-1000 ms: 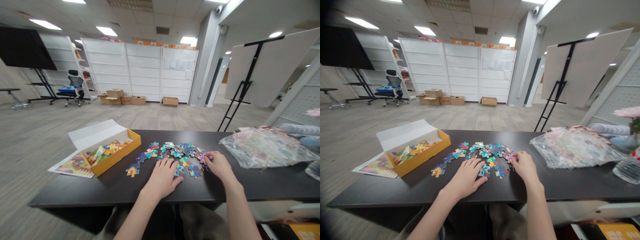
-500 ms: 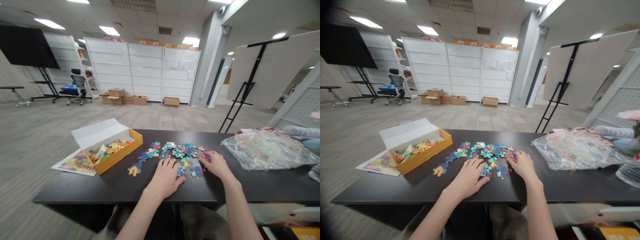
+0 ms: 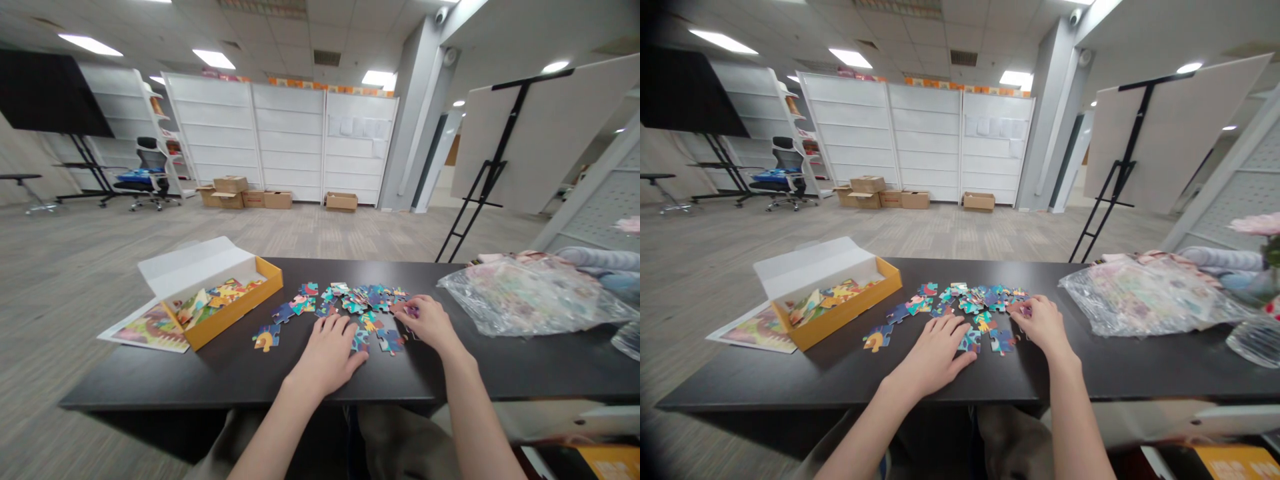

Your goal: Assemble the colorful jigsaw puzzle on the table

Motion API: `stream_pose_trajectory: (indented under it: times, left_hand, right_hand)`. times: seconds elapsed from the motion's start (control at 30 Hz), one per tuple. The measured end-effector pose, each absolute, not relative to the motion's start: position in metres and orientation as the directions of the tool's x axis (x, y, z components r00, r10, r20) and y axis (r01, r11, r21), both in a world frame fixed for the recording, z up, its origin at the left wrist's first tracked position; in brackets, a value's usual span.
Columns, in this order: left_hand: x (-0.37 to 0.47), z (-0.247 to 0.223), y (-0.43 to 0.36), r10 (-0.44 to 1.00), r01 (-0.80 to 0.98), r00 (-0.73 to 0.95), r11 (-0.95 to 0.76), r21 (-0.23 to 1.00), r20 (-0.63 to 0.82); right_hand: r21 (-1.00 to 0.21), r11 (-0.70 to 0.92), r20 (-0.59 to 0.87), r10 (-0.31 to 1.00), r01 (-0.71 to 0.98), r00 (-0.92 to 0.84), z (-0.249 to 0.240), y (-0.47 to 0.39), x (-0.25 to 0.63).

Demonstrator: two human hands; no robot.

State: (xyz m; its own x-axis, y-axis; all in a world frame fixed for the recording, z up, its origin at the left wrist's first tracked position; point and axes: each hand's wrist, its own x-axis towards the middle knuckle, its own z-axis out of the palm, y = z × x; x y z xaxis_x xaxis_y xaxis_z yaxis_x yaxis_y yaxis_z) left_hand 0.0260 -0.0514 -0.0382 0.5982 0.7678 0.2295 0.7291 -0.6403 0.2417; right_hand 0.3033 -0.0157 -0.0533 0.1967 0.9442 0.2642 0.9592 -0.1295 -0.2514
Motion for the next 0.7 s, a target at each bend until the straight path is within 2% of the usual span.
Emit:
stream_pose_trajectory:
  times: [0.23, 0.3, 0.4, 0.47, 0.6, 0.7]
  left_hand:
    - [0.024, -0.041, -0.050, 0.768, 0.730, 0.594, -0.640, 0.241, 0.242]
    - [0.022, -0.040, -0.049, 0.772, 0.734, 0.584, -0.634, 0.245, 0.250]
    - [0.018, -0.038, -0.046, 0.788, 0.748, 0.555, -0.613, 0.253, 0.267]
    - [0.015, -0.036, -0.044, 0.796, 0.759, 0.539, -0.601, 0.250, 0.277]
    - [0.012, -0.036, -0.042, 0.798, 0.765, 0.532, -0.596, 0.244, 0.281]
    - [0.009, -0.036, -0.041, 0.797, 0.747, 0.530, -0.601, 0.285, 0.289]
  right_hand:
    - [-0.411, -0.006, 0.483, 0.847, 0.912, 0.223, -0.047, -0.020, 0.305]
    - [-0.481, 0.070, 0.467, 0.864, 0.874, 0.188, -0.043, -0.024, 0.299]
    - [-0.553, 0.218, 0.401, 0.916, 0.804, 0.028, -0.040, -0.028, 0.284]
    - [-0.559, 0.269, 0.370, 0.927, 0.784, -0.054, -0.039, -0.028, 0.273]
    - [-0.535, 0.313, 0.379, 0.919, 0.785, -0.109, -0.036, -0.029, 0.258]
    - [-0.524, 0.382, 0.360, 0.909, 0.761, -0.208, -0.031, -0.033, 0.248]
